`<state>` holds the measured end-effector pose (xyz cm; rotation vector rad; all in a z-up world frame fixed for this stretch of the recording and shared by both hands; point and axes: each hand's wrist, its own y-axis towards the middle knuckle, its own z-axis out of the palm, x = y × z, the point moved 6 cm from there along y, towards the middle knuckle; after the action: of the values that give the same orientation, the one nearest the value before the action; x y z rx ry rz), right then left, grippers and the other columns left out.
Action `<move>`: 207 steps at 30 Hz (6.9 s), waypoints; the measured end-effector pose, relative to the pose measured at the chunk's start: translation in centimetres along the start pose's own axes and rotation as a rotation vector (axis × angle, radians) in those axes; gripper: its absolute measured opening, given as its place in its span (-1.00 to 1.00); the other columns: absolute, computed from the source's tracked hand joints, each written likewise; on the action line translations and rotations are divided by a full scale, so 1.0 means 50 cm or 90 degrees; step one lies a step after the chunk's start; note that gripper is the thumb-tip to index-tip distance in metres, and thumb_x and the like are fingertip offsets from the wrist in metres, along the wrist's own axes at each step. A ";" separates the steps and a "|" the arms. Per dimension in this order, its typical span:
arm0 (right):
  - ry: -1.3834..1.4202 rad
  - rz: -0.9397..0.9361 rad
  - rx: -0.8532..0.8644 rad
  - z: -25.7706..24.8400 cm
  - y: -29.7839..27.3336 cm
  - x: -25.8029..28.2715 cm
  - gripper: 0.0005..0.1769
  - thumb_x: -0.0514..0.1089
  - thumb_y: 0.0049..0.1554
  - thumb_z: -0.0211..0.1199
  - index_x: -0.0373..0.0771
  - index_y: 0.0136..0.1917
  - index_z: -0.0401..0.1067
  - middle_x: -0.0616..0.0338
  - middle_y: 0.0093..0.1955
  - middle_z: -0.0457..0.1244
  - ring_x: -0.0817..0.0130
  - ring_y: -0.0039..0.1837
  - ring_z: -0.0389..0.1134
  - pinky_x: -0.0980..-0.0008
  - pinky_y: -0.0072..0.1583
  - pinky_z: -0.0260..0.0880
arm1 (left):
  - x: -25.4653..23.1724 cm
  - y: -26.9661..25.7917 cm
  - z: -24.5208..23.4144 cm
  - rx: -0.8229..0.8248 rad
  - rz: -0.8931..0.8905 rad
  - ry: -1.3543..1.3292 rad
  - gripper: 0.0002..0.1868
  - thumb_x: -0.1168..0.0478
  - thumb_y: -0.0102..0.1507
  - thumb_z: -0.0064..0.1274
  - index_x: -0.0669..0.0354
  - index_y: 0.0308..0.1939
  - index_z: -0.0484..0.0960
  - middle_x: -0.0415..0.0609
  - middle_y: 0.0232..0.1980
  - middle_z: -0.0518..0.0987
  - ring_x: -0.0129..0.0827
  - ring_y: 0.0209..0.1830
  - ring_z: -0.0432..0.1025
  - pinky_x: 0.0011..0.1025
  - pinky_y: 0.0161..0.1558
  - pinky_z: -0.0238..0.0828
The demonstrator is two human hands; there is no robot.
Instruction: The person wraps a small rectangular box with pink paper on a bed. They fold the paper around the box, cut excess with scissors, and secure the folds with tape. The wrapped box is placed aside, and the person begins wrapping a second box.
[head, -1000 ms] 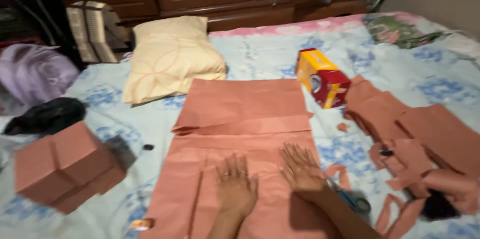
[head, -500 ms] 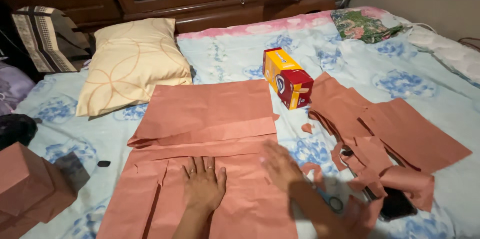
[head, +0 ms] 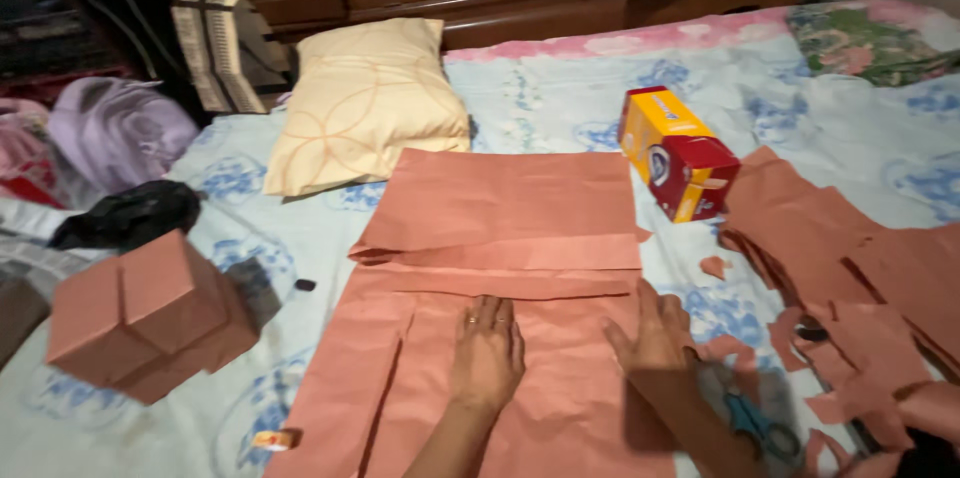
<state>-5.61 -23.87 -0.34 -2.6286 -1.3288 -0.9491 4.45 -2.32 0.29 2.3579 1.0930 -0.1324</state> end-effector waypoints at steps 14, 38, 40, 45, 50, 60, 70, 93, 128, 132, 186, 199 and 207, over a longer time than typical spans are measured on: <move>0.096 -0.174 -0.161 -0.049 0.029 -0.034 -0.25 -0.35 0.06 0.19 -0.22 0.52 0.16 -0.21 0.21 0.26 -0.18 0.22 0.28 -0.04 0.23 0.29 | 0.101 -0.039 -0.162 -0.063 -0.105 0.058 -0.35 0.17 0.08 0.13 0.31 0.24 0.42 0.26 0.36 0.36 0.17 0.38 0.17 0.12 0.34 -0.02; -0.059 -0.510 -0.226 0.065 -0.048 0.055 -0.43 -0.27 -0.17 0.32 -0.16 0.17 0.51 0.02 0.28 0.31 0.04 0.28 0.32 0.00 0.26 0.25 | 0.146 0.200 -0.004 0.046 -0.023 0.158 -0.80 0.17 0.27 0.03 0.12 -0.07 0.60 0.08 -0.05 0.62 -0.05 0.03 0.51 -0.10 0.08 0.40; -0.046 -0.510 -0.221 0.058 -0.043 0.059 -0.45 -0.26 -0.17 0.33 -0.15 0.15 0.51 0.03 0.28 0.32 0.05 0.27 0.33 0.02 0.26 0.25 | 0.164 0.179 0.016 0.152 -0.067 0.130 -0.78 0.05 0.28 0.06 0.09 -0.24 0.66 0.09 -0.13 0.64 -0.03 -0.08 0.55 -0.11 -0.04 0.47; -0.014 -0.503 -0.205 0.050 -0.048 0.061 -0.50 -0.24 -0.12 0.33 -0.15 0.15 0.51 0.04 0.27 0.31 0.04 0.28 0.32 0.02 0.28 0.23 | 0.133 0.138 -0.022 0.075 0.061 0.181 -0.78 0.07 0.23 0.07 0.14 -0.31 0.62 0.10 -0.28 0.63 -0.04 -0.26 0.57 -0.13 -0.28 0.50; -0.024 -0.482 -0.173 0.051 -0.045 0.065 -0.49 -0.24 -0.12 0.32 -0.14 0.16 0.51 0.03 0.28 0.31 0.03 0.30 0.30 -0.01 0.30 0.19 | 0.121 0.128 -0.071 0.045 0.053 0.171 -0.79 0.13 0.17 0.09 0.17 -0.21 0.56 0.08 -0.24 0.59 -0.01 -0.24 0.56 -0.11 -0.31 0.47; -0.024 -0.452 -0.138 0.056 -0.043 0.055 -0.49 -0.24 -0.08 0.34 -0.13 0.19 0.50 0.04 0.30 0.30 0.05 0.32 0.27 0.01 0.32 0.17 | 0.187 0.273 -0.172 -0.275 0.062 -0.147 -0.72 0.27 0.22 0.18 0.29 -0.08 0.45 0.24 -0.08 0.49 0.17 -0.02 0.43 0.01 0.03 0.38; -0.036 -0.452 -0.142 0.057 -0.044 0.055 -0.50 -0.19 -0.03 0.32 -0.08 0.22 0.48 0.07 0.33 0.28 0.05 0.36 0.26 0.00 0.35 0.17 | 0.130 0.055 -0.062 0.115 -0.038 -0.063 -0.25 -0.07 0.14 0.16 0.24 0.30 0.33 0.24 0.40 0.35 0.18 0.45 0.10 0.19 0.39 -0.12; 0.259 -0.129 -0.293 -0.106 0.186 -0.013 -0.61 -0.21 0.12 0.27 -0.34 0.21 0.36 -0.17 0.17 0.18 -0.01 0.06 0.35 0.08 0.10 0.40 | 0.118 0.069 0.002 0.077 -0.132 0.163 -0.30 -0.18 0.33 -0.22 0.27 0.38 0.29 0.22 0.45 0.28 0.05 0.48 0.14 0.21 0.48 -0.27; 0.919 0.296 0.191 -0.092 0.042 -0.025 -0.59 0.16 0.15 0.07 -0.04 0.18 0.39 0.19 -0.12 0.41 0.36 -0.23 0.42 0.28 -0.28 0.39 | 0.062 0.056 0.013 0.107 -0.132 0.267 -0.34 -0.19 0.35 -0.24 0.27 0.30 0.41 0.26 0.44 0.27 0.19 0.49 0.05 0.17 0.42 -0.21; 0.830 0.389 0.235 -0.025 -0.014 -0.052 -0.51 0.16 0.25 0.10 -0.27 0.19 0.42 0.12 -0.07 0.39 0.42 -0.21 0.41 0.39 -0.20 0.38 | 0.092 -0.012 -0.047 0.076 -0.276 0.237 -0.27 -0.09 0.26 -0.15 0.27 0.41 0.34 0.29 0.53 0.19 0.28 0.51 0.04 0.26 0.34 -0.18; 0.588 0.278 0.320 -0.103 -0.083 0.023 -0.43 0.17 0.20 0.06 -0.28 0.25 0.48 0.05 -0.03 0.43 0.38 -0.16 0.43 0.31 -0.22 0.40 | 0.280 -0.047 -0.335 -0.066 -0.521 -0.075 -0.76 0.11 0.12 0.12 0.16 -0.32 0.77 0.17 -0.30 0.70 0.03 -0.20 0.61 -0.15 -0.06 0.53; 0.669 0.250 0.298 -0.041 -0.058 -0.075 -0.57 0.11 0.30 0.19 -0.31 0.17 0.42 0.14 -0.27 0.15 0.44 -0.35 0.07 0.32 -0.28 0.38 | 0.190 -0.089 -0.209 -0.037 -0.363 -0.226 -0.64 0.02 0.17 0.12 0.31 -0.39 0.68 0.20 -0.36 0.69 0.03 -0.29 0.64 -0.14 -0.17 0.53; 0.464 0.006 0.703 -0.091 -0.115 -0.014 -0.44 0.06 0.11 0.40 -0.39 0.21 0.42 0.08 -0.03 0.38 0.44 -0.01 0.38 0.40 0.01 0.36 | 0.100 -0.124 -0.148 -0.162 -0.523 -0.493 -0.52 -0.05 0.42 -0.24 0.32 0.04 0.54 0.25 -0.09 0.70 -0.09 -0.10 0.62 -0.20 -0.01 0.50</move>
<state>-12.48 -22.15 1.69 -1.2886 -1.1228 -0.7174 2.27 8.08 2.45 1.2919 1.4458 -1.0232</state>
